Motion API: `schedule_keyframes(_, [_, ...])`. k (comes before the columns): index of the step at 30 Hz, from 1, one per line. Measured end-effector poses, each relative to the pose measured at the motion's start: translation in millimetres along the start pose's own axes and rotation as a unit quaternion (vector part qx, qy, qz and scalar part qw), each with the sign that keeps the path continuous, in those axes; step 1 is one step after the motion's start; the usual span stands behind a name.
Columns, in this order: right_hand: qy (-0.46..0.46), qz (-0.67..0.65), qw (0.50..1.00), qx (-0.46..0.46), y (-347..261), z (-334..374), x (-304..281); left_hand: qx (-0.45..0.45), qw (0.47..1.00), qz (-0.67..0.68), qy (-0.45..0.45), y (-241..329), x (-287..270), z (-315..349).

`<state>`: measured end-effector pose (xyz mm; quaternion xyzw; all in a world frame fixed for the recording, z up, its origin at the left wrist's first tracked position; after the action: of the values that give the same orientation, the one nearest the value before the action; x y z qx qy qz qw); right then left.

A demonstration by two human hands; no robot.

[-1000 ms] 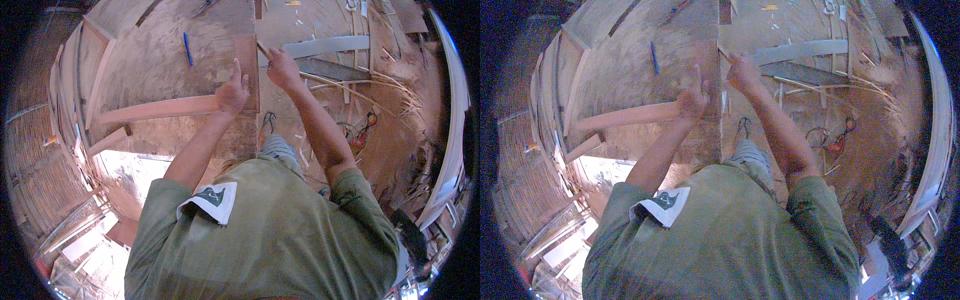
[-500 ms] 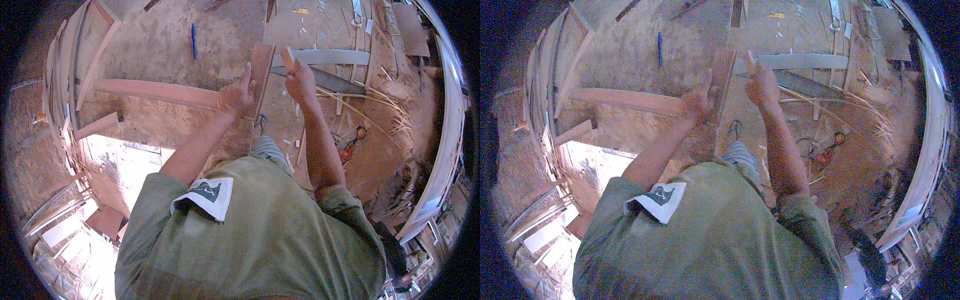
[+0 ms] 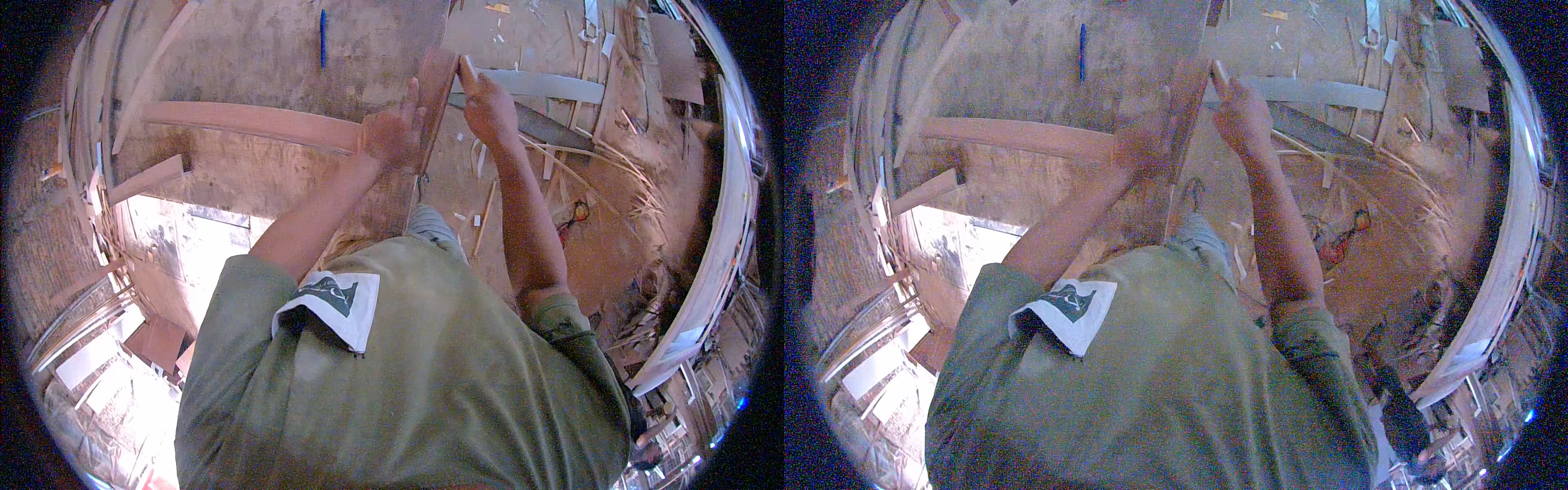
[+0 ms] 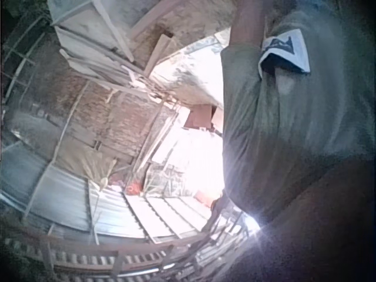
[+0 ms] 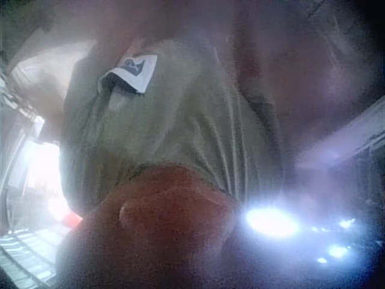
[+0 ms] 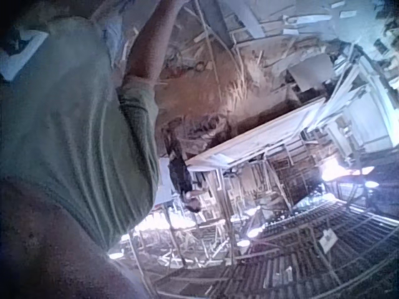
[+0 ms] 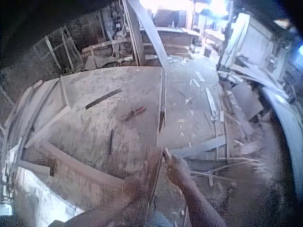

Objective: The person assembles a wooden frame by fitting smaller pieces into notches on longer planks. They use a ruler and pen to mark measurements on the wood and a utility knife to trim edges. The person repeatedly checks the fit of the pieces and adjusts them on the workbench.

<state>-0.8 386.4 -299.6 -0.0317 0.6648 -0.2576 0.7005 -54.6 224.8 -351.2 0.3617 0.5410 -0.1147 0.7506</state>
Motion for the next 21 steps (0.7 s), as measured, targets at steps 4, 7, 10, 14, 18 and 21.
schedule_keyframes(4, [0.021, -0.061, 0.998, 0.016, -6, 32, 19, -0.014, 0.999, 0.011, 0.027, -4, -9, -5])
schedule_keyframes(7, [0.123, -0.08, 0.988, -0.048, -14, 74, 26, -0.058, 0.998, -0.012, -0.03, -1, -7, -9])
schedule_keyframes(10, [-0.051, -0.096, 0.994, 0.028, -25, 123, 48, -0.044, 0.999, 0.009, 0.013, 2, -7, -2])
schedule_keyframes(14, [-0.142, -0.112, 0.983, 0.043, -21, 195, 47, -0.025, 0.998, 0.049, 0.039, -5, -1, -6])
schedule_keyframes(18, [0.098, -0.167, 0.975, 0.107, 42, 181, 7, -0.021, 0.997, 0.042, -0.063, -6, 14, -7])
schedule_keyframes(21, [0.132, -0.286, 0.942, 0.119, 32, 149, 8, -0.04, 0.996, 0.038, -0.07, -13, 13, -6])
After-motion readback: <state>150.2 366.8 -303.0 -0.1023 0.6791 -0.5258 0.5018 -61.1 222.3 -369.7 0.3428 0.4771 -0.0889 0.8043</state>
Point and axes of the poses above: each hand's wrist, its own z-axis away from the middle knuckle, its own x-axis out of the palm, y = z × x, the point moved 9 cm from there along -z, towards the middle knuckle, and after that the axes turned 7 degrees about -x, right-handed, at the moved point
